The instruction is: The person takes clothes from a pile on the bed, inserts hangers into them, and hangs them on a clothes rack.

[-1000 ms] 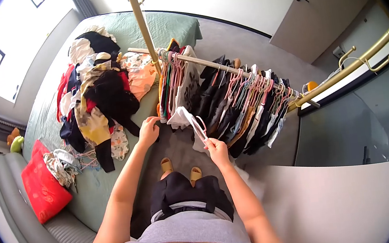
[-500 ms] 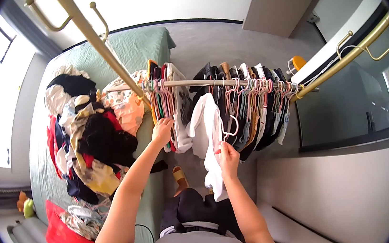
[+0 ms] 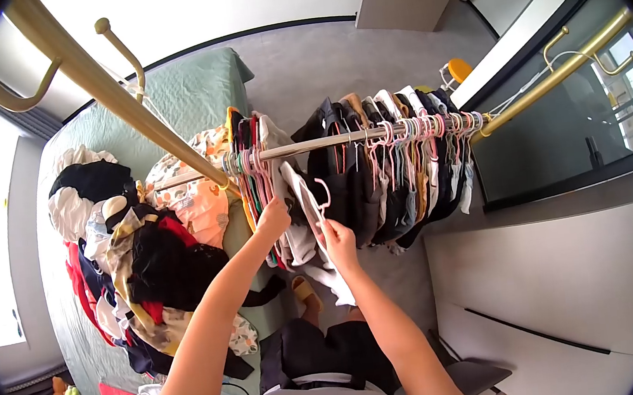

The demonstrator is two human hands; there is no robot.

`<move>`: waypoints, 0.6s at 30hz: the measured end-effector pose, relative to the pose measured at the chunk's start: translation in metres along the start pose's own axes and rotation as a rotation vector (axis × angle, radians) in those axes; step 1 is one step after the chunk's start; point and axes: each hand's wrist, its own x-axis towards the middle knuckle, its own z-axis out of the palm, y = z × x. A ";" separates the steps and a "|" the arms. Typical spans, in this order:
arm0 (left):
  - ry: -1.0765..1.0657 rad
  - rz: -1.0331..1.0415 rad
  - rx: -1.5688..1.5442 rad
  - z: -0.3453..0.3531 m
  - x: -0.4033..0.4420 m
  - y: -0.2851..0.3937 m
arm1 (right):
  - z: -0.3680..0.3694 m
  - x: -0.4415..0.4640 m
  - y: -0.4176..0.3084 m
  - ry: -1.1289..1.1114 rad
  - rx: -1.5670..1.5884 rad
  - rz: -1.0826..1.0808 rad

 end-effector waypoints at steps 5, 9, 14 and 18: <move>0.087 -0.002 -0.063 -0.007 -0.008 0.004 | 0.023 0.057 -0.011 0.067 0.042 -0.144; 0.148 -0.025 -0.047 -0.015 -0.016 0.008 | 0.034 0.096 0.024 0.194 0.127 -0.099; 0.358 -0.091 -0.645 -0.009 -0.031 0.017 | 0.026 0.143 0.033 0.199 0.058 -0.093; 0.502 -0.240 -0.777 -0.038 -0.035 0.021 | 0.010 0.175 0.054 0.175 -0.334 -0.068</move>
